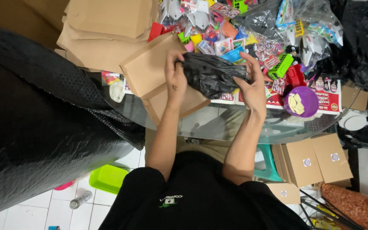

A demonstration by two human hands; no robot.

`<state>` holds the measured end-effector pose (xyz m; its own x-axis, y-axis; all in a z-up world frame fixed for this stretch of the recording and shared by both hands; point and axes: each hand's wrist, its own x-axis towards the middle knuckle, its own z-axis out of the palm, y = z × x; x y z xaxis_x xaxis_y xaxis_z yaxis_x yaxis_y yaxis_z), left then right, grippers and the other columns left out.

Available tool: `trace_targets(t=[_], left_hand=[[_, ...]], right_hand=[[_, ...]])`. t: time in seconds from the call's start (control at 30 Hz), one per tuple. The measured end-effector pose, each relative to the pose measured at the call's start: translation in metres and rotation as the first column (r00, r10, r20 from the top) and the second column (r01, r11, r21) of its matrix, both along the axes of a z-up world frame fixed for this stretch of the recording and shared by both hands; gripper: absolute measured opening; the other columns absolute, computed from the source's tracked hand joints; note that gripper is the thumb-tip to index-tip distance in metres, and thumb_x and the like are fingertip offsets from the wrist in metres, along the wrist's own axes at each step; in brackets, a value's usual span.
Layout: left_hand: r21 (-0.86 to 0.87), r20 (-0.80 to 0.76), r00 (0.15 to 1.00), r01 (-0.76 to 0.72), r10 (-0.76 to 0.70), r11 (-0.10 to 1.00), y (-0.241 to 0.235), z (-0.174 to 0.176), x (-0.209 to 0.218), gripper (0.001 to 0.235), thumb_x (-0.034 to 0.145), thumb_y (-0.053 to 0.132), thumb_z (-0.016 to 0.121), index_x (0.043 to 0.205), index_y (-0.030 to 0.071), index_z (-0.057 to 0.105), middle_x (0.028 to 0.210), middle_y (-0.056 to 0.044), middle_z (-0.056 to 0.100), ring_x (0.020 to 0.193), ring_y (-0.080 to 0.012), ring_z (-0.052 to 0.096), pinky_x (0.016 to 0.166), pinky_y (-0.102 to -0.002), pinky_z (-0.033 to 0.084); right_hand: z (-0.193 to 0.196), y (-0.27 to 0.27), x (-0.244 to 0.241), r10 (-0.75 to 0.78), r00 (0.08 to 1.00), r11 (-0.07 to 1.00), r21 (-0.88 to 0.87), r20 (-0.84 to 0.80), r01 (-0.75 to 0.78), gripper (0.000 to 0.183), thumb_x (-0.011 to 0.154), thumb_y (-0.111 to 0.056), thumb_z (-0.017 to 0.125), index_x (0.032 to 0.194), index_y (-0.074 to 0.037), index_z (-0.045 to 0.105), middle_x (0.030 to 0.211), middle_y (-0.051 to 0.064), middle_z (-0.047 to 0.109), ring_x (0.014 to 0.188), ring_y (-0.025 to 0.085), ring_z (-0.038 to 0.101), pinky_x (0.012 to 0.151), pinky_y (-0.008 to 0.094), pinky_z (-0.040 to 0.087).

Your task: The person assembles a flat-packed cardboard box by folding its sides and securing the flaps with small circular stickers. After completing the assembly, the person picks up a black plastic bag and places it inside the box.

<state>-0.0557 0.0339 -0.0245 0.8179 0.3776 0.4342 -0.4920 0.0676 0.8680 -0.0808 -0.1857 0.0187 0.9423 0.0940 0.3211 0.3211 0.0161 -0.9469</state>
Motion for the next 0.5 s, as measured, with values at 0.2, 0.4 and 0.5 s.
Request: trace_targets(t=[0.2, 0.4, 0.5], left_hand=[[0.237, -0.013, 0.996, 0.090, -0.090, 0.967, -0.001, 0.025, -0.015, 0.013, 0.086, 0.000, 0.054, 0.083, 0.011, 0.061, 0.095, -0.006, 0.061, 0.092, -0.0197, 0.060, 0.093, -0.033, 0.047], [0.544, -0.271, 0.956, 0.250, -0.115, 0.801, -0.022, 0.024, -0.020, 0.042, 0.087, 0.046, 0.080, 0.078, 0.015, 0.053, 0.092, 0.000, 0.064, 0.087, -0.0299, 0.069, 0.081, -0.041, 0.055], [0.581, -0.263, 0.949, 0.298, -0.171, 0.758, -0.031, 0.024, -0.021, 0.035, 0.082, 0.040, 0.083, 0.088, 0.022, 0.054, 0.095, 0.001, 0.065, 0.097, -0.0305, 0.070, 0.086, -0.045, 0.055]], right_hand=[[-0.054, -0.009, 0.026, 0.113, 0.992, 0.827, 0.559, -0.059, -0.061, 0.044, 0.088, 0.009, 0.056, 0.130, 0.000, 0.054, 0.120, 0.018, 0.059, 0.105, 0.027, 0.066, 0.094, 0.039, 0.060], [-0.081, -0.049, 0.030, 0.188, 0.980, 0.716, 0.692, -0.067, -0.090, 0.045, 0.090, 0.016, 0.043, 0.125, -0.012, 0.042, 0.129, 0.019, 0.059, 0.116, 0.031, 0.065, 0.099, 0.047, 0.060], [-0.087, -0.053, 0.031, 0.133, 0.988, 0.719, 0.693, -0.079, -0.041, 0.029, 0.091, 0.016, 0.042, 0.108, -0.008, 0.043, 0.120, 0.018, 0.060, 0.112, 0.029, 0.066, 0.096, 0.043, 0.061]])
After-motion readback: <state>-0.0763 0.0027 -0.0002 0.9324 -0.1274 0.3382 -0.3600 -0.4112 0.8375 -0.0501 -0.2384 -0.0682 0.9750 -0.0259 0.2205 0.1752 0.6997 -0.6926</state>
